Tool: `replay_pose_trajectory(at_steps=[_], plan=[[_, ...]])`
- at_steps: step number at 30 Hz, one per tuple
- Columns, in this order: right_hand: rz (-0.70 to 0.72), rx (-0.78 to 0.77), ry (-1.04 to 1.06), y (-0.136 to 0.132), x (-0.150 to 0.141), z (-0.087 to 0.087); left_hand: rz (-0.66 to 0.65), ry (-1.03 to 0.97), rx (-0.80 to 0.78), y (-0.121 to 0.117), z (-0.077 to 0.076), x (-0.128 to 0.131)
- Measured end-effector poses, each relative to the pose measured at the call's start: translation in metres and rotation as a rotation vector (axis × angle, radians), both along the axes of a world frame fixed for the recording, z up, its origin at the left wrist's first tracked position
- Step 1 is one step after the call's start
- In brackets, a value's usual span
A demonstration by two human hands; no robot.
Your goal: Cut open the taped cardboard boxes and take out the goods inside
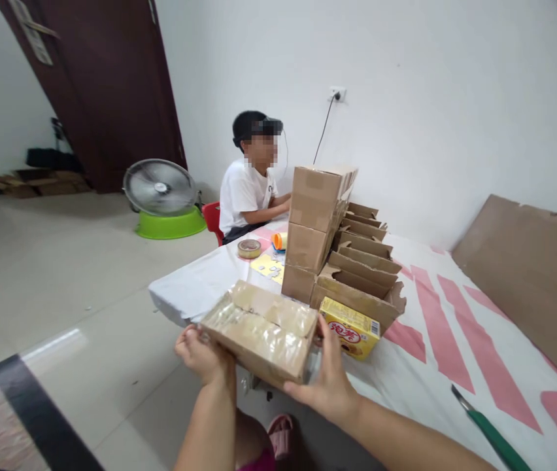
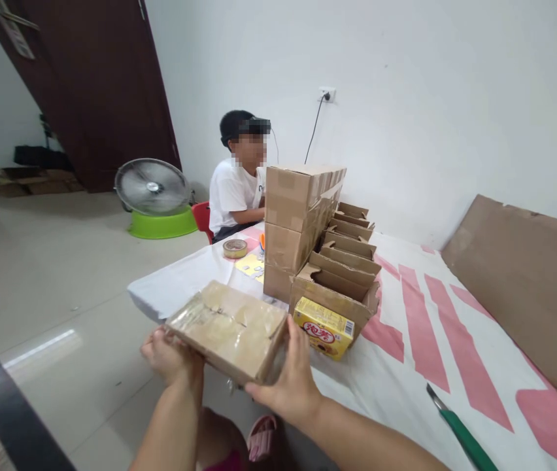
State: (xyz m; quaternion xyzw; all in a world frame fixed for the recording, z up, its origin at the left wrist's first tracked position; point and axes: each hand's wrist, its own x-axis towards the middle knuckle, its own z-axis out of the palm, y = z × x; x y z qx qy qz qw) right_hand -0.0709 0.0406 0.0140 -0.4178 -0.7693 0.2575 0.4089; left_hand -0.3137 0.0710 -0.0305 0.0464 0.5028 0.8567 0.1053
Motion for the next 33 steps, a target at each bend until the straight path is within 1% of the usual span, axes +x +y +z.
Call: replay_pose_trajectory(at_steps=[2,4,5,7,9,11,12,14,16,18,20,21,24,27,29,31,32,33], plan=[[0.031,0.009,0.004,-0.012,0.041,0.001,-0.063,-0.068,0.007,0.001,0.002,0.002],[0.017,-0.025,0.05,-0.02,0.086,0.0,-0.145,-0.094,0.01,0.003,0.007,0.015],[0.011,-0.053,0.051,-0.023,0.109,-0.001,-0.211,-0.091,0.011,0.003,0.01,0.026],[-0.036,-0.084,0.019,-0.031,0.154,-0.005,-0.396,-0.048,0.018,0.002,0.017,0.053],[-0.129,-0.072,-0.015,-0.042,0.194,-0.011,-0.66,0.076,0.043,-0.004,0.025,0.086],[-0.231,-0.05,-0.045,-0.055,0.228,-0.02,-0.898,0.263,0.067,-0.012,0.033,0.12],[-0.27,-0.034,-0.063,-0.062,0.242,-0.025,-0.983,0.356,0.08,-0.016,0.037,0.136],[-0.315,0.0,-0.111,-0.073,0.264,-0.037,-1.097,0.545,0.116,-0.022,0.042,0.164],[-0.347,0.021,-0.149,-0.08,0.28,-0.051,-1.14,0.713,0.154,-0.025,0.046,0.188],[-0.377,0.006,-0.15,-0.084,0.288,-0.062,-1.125,0.825,0.173,-0.025,0.048,0.204],[-0.396,-0.035,-0.115,-0.088,0.287,-0.067,-1.091,0.875,0.179,-0.023,0.05,0.212],[-0.396,-0.063,-0.092,-0.09,0.283,-0.067,-1.083,0.892,0.181,-0.022,0.051,0.214],[-0.369,-0.137,-0.02,-0.096,0.269,-0.057,-1.112,0.944,0.15,-0.019,0.057,0.212],[-0.349,-0.142,0.011,-0.1,0.261,-0.042,-1.166,0.965,0.074,-0.016,0.063,0.207],[-0.309,-0.128,-0.003,-0.102,0.266,-0.034,-1.194,0.956,0.044,-0.014,0.065,0.205],[-0.273,-0.108,-0.01,-0.1,0.28,-0.03,-1.202,0.92,0.038,-0.013,0.065,0.204],[-0.287,-0.096,-0.015,-0.098,0.29,-0.028,-1.203,0.892,0.039,-0.013,0.065,0.203],[-0.333,-0.086,-0.034,-0.093,0.3,-0.028,-1.204,0.864,0.042,-0.013,0.064,0.202]])
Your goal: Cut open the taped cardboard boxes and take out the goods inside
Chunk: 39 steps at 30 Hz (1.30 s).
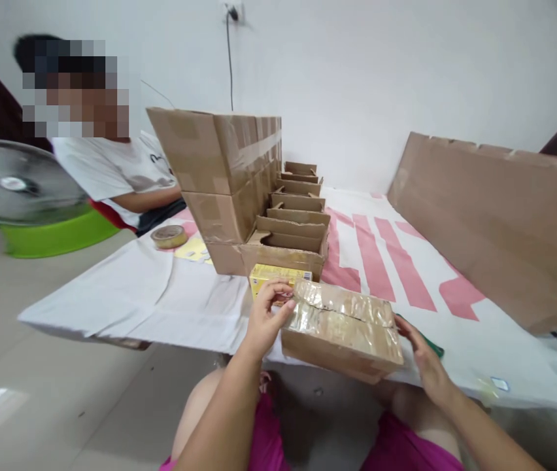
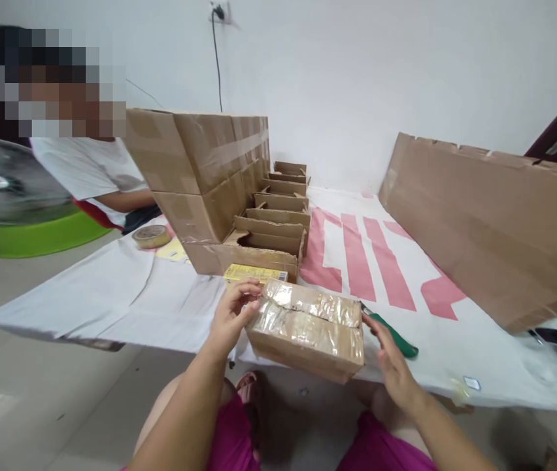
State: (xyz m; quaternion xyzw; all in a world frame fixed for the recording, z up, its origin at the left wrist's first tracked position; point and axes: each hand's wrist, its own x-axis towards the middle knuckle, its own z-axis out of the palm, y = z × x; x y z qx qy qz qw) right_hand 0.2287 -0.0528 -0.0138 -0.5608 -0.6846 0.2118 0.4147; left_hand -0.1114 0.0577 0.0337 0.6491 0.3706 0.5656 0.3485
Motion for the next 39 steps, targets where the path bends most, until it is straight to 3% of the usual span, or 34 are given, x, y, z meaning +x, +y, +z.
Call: replay_pose_trajectory(at_steps=[5,8,12,20,27,31,34,39], plan=[[-0.365,0.014,-0.456,0.028,0.036,-0.013,0.019,0.05,-0.015,-0.004,0.0,-0.004],[-0.414,-0.026,-0.693,0.031,0.034,-0.029,0.014,0.141,-0.036,-0.007,0.005,-0.006],[-0.458,0.023,-0.822,0.023,0.02,-0.043,0.027,0.134,-0.06,-0.012,0.009,-0.005],[-0.448,0.066,-0.807,0.023,0.024,-0.047,-0.025,0.237,-0.088,-0.015,0.018,0.0],[-0.444,0.096,-0.768,0.022,0.024,-0.048,0.107,0.242,0.026,-0.024,0.029,0.006],[-0.436,0.094,-0.753,0.021,0.024,-0.047,0.074,0.18,0.004,-0.032,0.033,0.01],[-0.432,0.091,-0.726,0.022,0.024,-0.048,0.058,0.184,-0.041,-0.035,0.032,0.013],[-0.377,0.053,-0.577,0.026,0.039,-0.05,0.155,0.225,-0.012,-0.032,0.022,0.014]])
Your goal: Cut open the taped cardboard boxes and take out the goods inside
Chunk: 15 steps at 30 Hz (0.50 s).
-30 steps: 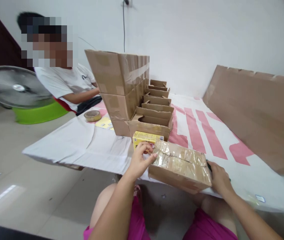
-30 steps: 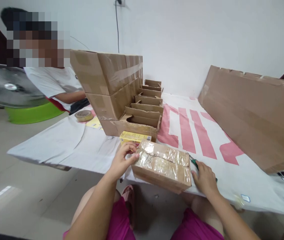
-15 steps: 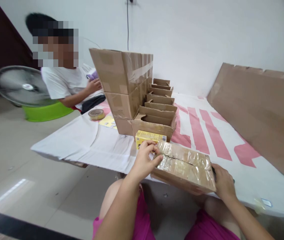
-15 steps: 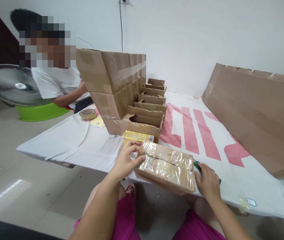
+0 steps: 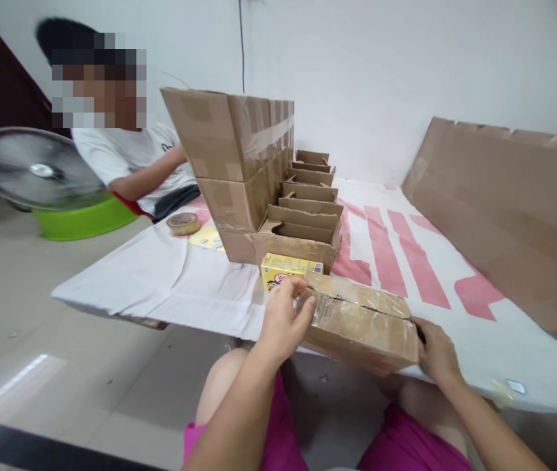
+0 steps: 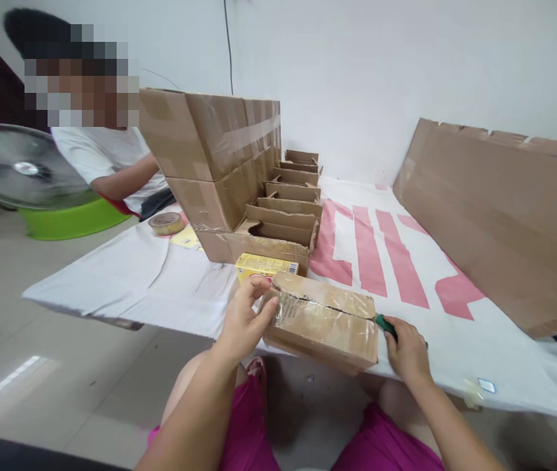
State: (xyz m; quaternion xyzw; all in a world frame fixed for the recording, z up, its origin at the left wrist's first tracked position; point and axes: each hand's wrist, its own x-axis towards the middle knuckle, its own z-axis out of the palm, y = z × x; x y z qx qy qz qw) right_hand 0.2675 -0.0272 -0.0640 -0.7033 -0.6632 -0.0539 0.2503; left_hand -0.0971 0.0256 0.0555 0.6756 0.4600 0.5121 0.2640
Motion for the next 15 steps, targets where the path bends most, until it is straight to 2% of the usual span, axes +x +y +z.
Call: replay_pose_trajectory(at_steps=[2,4,6,8,11,13,15], plan=[[0.018,-0.011,0.107,0.003,0.01,0.005,0.019,0.052,0.056,0.002,-0.003,0.0],[-0.016,0.02,0.218,0.006,0.017,0.018,0.002,0.129,0.104,0.004,-0.005,0.0],[-0.065,0.073,0.305,0.009,0.019,0.042,-0.024,0.182,0.15,0.005,-0.007,0.0],[-0.059,0.111,0.361,0.011,0.011,0.074,-0.039,0.195,0.175,0.006,-0.008,-0.001],[0.094,0.136,0.337,0.011,-0.015,0.127,-0.04,0.181,0.167,0.005,-0.009,-0.001],[0.267,0.093,0.189,0.009,-0.039,0.157,-0.04,0.171,0.156,0.005,-0.01,-0.001],[0.461,0.062,-0.022,0.008,-0.064,0.179,-0.038,0.171,0.157,0.005,-0.01,-0.001]])
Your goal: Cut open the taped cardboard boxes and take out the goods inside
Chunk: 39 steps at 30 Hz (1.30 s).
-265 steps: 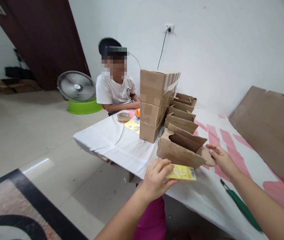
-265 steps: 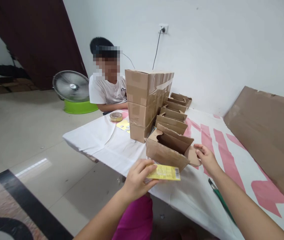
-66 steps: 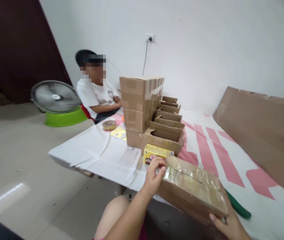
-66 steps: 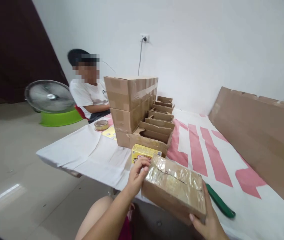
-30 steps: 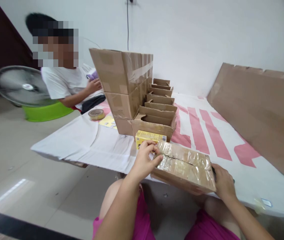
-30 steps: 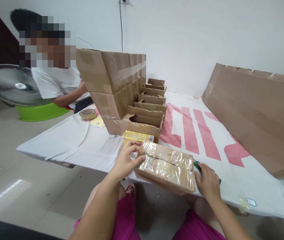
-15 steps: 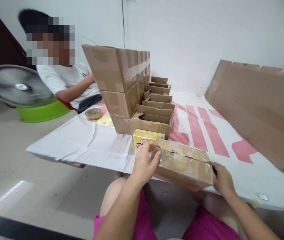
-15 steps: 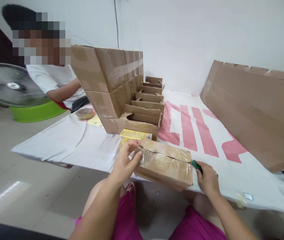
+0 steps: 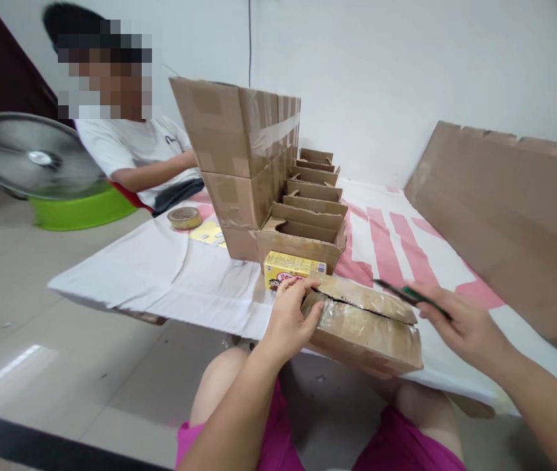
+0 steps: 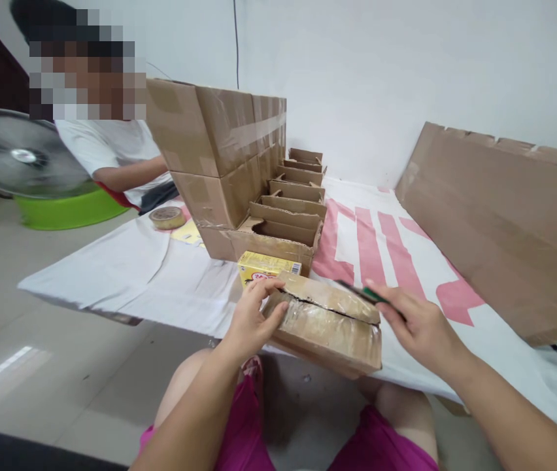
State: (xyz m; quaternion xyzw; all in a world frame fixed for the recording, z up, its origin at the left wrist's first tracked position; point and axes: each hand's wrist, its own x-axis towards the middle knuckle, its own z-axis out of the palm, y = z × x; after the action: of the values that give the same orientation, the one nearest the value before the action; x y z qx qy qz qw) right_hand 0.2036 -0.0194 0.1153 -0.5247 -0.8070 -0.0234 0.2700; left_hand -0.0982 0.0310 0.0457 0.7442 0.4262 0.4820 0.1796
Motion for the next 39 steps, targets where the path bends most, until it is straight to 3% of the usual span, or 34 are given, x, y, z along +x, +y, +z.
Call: replay_pose_trajectory(at_steps=[2,5,9,13,23,28,31,35,39], plan=[[0.136,0.037,-0.199,-0.001,-0.024,0.015,-0.002,0.006,0.014,0.001,0.0,0.0],[0.215,0.103,-0.422,0.001,-0.051,0.026,-0.016,0.012,0.046,0.002,0.001,0.001],[0.188,0.115,-0.628,0.004,-0.065,0.031,-0.025,0.019,0.062,0.002,0.0,0.001],[0.1,0.057,-0.742,-0.001,-0.06,0.033,-0.035,0.041,0.052,0.002,-0.001,0.0],[0.052,0.056,-0.707,-0.015,-0.045,0.041,-0.045,0.04,0.055,0.001,0.001,0.0],[0.025,-0.079,-0.713,-0.02,-0.045,0.041,-0.042,0.045,0.05,0.001,0.003,0.0],[0.0,-0.123,-0.556,-0.024,-0.031,0.04,-0.039,0.041,0.058,0.001,0.001,-0.001],[-0.128,-0.056,-0.191,-0.019,0.0,0.022,-0.04,0.012,0.049,0.001,-0.001,-0.001],[-0.313,-0.052,-0.042,0.0,0.033,-0.035,-0.062,-0.025,0.027,0.0,0.0,0.0]])
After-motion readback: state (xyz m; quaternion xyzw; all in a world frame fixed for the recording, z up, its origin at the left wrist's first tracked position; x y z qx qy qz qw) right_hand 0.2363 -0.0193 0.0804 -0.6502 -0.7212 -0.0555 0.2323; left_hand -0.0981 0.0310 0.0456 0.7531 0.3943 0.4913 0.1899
